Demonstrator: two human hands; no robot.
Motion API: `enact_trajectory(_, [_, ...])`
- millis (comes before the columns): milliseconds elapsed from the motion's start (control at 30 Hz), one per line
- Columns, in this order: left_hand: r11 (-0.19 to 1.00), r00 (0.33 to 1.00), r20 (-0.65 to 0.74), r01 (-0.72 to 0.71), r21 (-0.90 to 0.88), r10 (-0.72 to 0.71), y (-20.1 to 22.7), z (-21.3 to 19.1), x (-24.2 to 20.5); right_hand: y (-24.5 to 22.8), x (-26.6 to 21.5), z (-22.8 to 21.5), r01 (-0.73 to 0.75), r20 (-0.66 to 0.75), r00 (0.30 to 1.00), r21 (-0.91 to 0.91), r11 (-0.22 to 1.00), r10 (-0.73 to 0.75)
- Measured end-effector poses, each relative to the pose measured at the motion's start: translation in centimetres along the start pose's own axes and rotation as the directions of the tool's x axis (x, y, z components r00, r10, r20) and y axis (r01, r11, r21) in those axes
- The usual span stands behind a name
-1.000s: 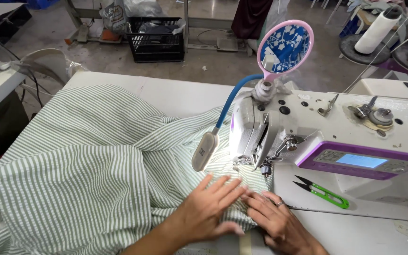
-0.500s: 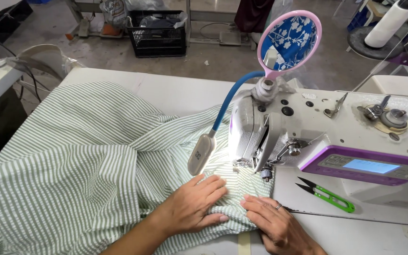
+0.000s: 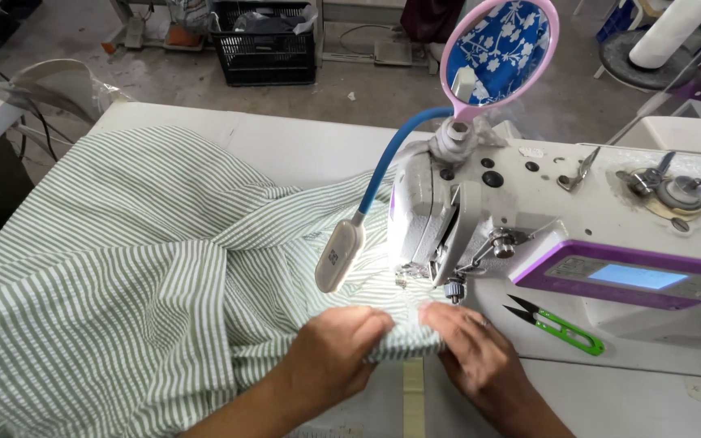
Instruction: Sewing the edge of a striped shirt using an industrial sewing machine.
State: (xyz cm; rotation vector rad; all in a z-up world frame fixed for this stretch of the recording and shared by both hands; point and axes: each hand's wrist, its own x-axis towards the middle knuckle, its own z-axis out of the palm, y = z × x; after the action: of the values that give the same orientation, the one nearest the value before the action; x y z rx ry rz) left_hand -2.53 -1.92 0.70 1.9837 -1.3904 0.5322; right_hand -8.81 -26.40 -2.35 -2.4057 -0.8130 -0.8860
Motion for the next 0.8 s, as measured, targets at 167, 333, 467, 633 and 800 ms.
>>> enact_trajectory(167, [0.987,0.996,-0.061,0.08,0.141,-0.072,0.0,0.0,-0.2,-0.1,0.1,0.2,-0.189,0.074,0.977,-0.115,0.975,0.198])
enact_trajectory(333, [0.923,0.985,-0.17,0.083,0.376,-0.019,-0.3,0.2,0.6,-2.2,1.9,0.1,-0.311,-0.133,0.945,-0.089,0.946,0.298])
enact_trajectory(467, [0.921,0.984,-0.177,0.059,0.385,0.012,0.7,-0.8,1.2,-2.4,1.7,-0.2,-0.321,-0.13,0.94,-0.036,0.946,0.314])
enact_trajectory(633, [0.911,0.982,-0.157,-0.037,0.411,0.11,1.7,-2.2,2.1,-2.5,2.1,-0.5,-0.24,-0.122,0.966,-0.102,0.965,0.227])
enact_trajectory(800, [0.873,0.974,-0.095,-0.139,0.467,0.206,1.7,-3.5,2.2,-1.9,1.5,-1.0,-0.185,-0.095,0.98,-0.084,0.979,0.177])
